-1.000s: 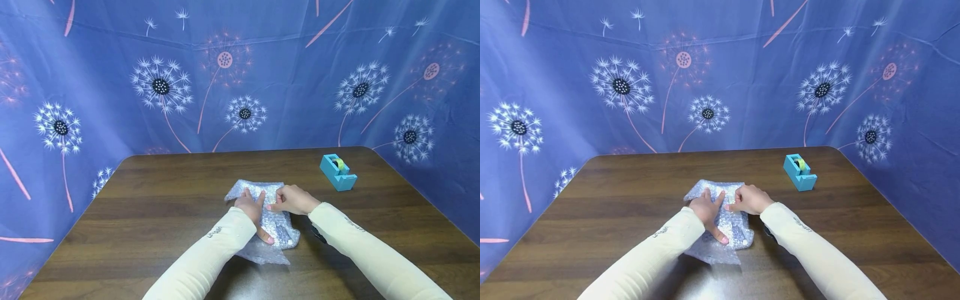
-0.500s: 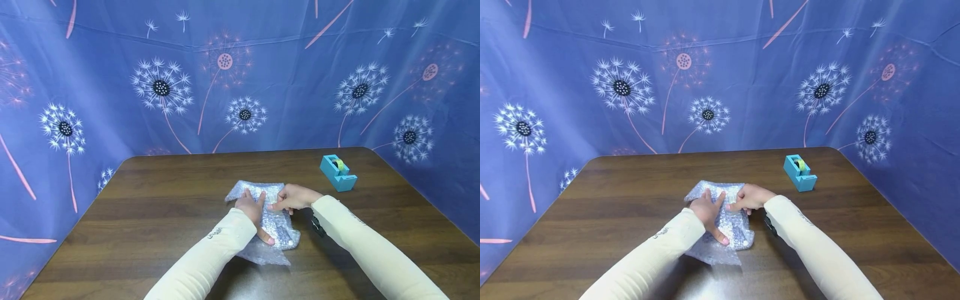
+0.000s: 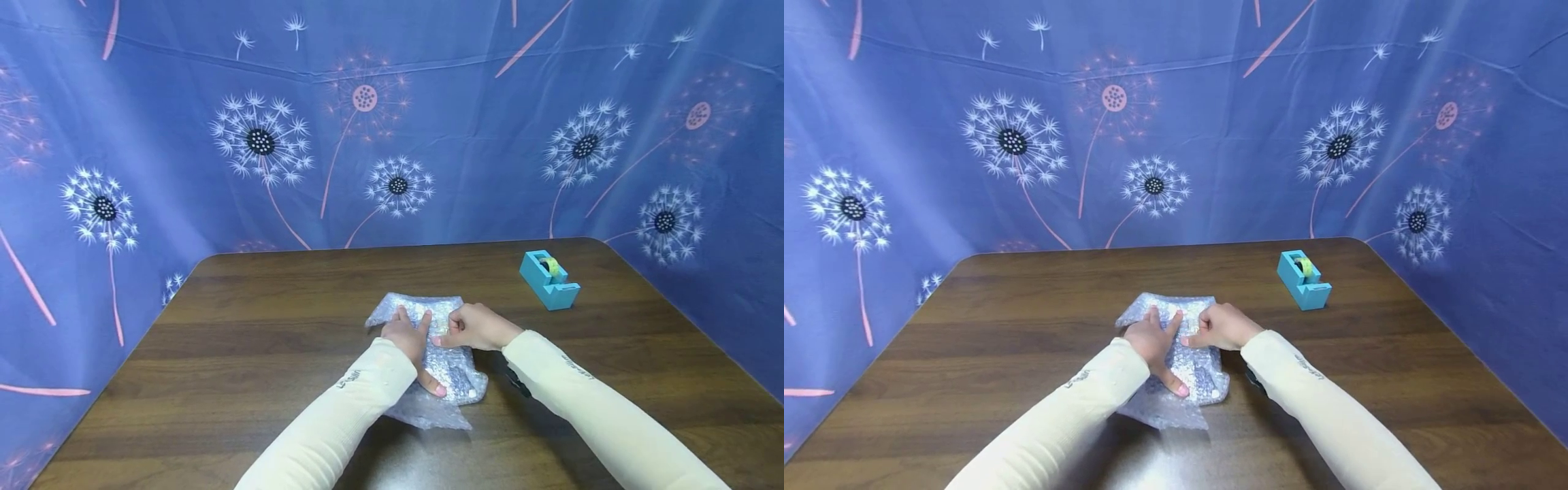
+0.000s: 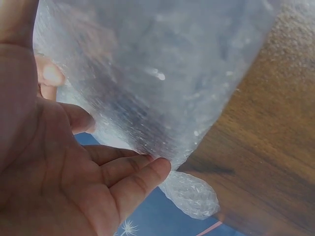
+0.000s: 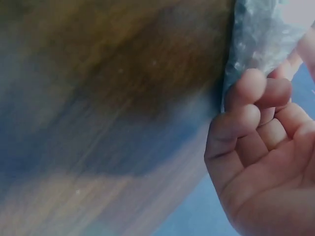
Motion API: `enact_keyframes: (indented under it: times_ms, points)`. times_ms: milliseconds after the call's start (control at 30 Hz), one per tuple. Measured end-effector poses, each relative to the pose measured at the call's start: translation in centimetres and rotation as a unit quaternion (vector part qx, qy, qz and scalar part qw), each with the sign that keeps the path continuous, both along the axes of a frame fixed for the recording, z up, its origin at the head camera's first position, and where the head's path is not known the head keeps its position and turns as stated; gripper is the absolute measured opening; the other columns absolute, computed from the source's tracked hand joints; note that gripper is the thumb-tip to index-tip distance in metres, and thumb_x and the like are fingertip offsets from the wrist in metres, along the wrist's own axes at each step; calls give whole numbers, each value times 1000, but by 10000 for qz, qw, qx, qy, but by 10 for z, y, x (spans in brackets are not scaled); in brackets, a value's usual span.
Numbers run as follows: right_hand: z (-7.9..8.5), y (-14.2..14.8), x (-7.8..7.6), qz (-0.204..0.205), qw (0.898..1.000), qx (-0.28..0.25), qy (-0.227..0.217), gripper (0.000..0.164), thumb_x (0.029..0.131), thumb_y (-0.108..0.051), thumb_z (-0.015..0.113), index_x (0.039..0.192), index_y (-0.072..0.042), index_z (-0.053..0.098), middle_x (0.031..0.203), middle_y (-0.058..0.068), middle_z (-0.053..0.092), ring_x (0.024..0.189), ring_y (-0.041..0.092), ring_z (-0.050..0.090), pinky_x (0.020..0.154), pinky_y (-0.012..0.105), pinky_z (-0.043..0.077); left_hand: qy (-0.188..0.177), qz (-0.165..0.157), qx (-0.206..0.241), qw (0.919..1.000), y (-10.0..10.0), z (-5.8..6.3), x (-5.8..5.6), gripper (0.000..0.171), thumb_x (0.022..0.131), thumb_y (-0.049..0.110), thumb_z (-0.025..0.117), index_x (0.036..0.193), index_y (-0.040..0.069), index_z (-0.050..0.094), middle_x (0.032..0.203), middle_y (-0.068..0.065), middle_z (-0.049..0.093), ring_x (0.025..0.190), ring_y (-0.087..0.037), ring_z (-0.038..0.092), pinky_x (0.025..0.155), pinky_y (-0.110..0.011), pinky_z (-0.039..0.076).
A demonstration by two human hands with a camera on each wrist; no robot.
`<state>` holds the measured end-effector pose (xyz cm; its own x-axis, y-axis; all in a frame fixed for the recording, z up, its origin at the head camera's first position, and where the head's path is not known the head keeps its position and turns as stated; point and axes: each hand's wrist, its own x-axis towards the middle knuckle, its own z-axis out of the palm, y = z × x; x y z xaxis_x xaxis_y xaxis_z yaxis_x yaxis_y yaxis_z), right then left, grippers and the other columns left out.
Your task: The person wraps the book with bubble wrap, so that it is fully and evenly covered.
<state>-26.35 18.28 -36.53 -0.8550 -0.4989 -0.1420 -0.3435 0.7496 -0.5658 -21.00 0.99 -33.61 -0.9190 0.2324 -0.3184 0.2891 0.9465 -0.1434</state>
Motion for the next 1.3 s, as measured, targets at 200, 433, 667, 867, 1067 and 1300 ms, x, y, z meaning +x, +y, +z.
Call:
enact_keyframes:
  times_ms: [200, 433, 667, 867, 1067, 1300]
  points:
    - [5, 6, 1, 301, 9992, -150, -219, 32, 94, -30, 75, 74, -11, 59, 63, -4, 54, 55, 10, 48, 55, 26, 42, 16, 0, 99, 9999, 0, 0, 1, 136, 58, 78, 82, 164, 21, 19, 163, -27, 23, 150, -32, 30, 100, -32, 51]
    - [2, 2, 1, -72, 9999, -65, -53, 34, 97, -30, 72, 72, -11, 59, 60, -1, 55, 51, 11, 50, 52, 27, 44, 61, -2, 91, 9999, 0, 1, 1, 136, 58, 78, 82, 164, 22, 19, 163, -27, 24, 149, -32, 31, 98, -31, 52]
    - [5, -4, 4, -254, 9993, 264, 71, 35, 94, -30, 75, 69, -13, 58, 58, -3, 53, 51, 9, 48, 50, 24, 40, 58, -56, 89, 9999, -1, -2, 0, 135, 59, 78, 81, 164, 20, 19, 162, -27, 25, 149, -32, 32, 99, -32, 52]
    - [10, -4, 0, 17, 9989, 451, -145, 34, 96, -30, 73, 72, -12, 59, 62, 0, 57, 52, 12, 53, 51, 25, 42, 34, -7, 165, 9999, -1, 0, -1, 134, 60, 76, 82, 164, 20, 20, 162, -28, 24, 149, -33, 31, 101, -34, 51]
    - [12, -5, -4, 49, 9984, 540, -173, 33, 95, -30, 74, 72, -12, 60, 63, 0, 58, 52, 11, 52, 50, 25, 41, 13, 14, 139, 9999, -1, 0, -3, 136, 59, 79, 80, 165, 21, 18, 163, -28, 23, 149, -32, 31, 92, -34, 56]
    - [11, -11, -8, -327, 9969, 708, 24, 32, 93, -32, 77, 73, -11, 61, 64, -1, 56, 57, 11, 48, 54, 25, 41, 109, 67, 176, 9998, -1, -7, -12, 136, 59, 81, 78, 165, 21, 18, 163, -27, 24, 149, -33, 33, 86, -36, 59]
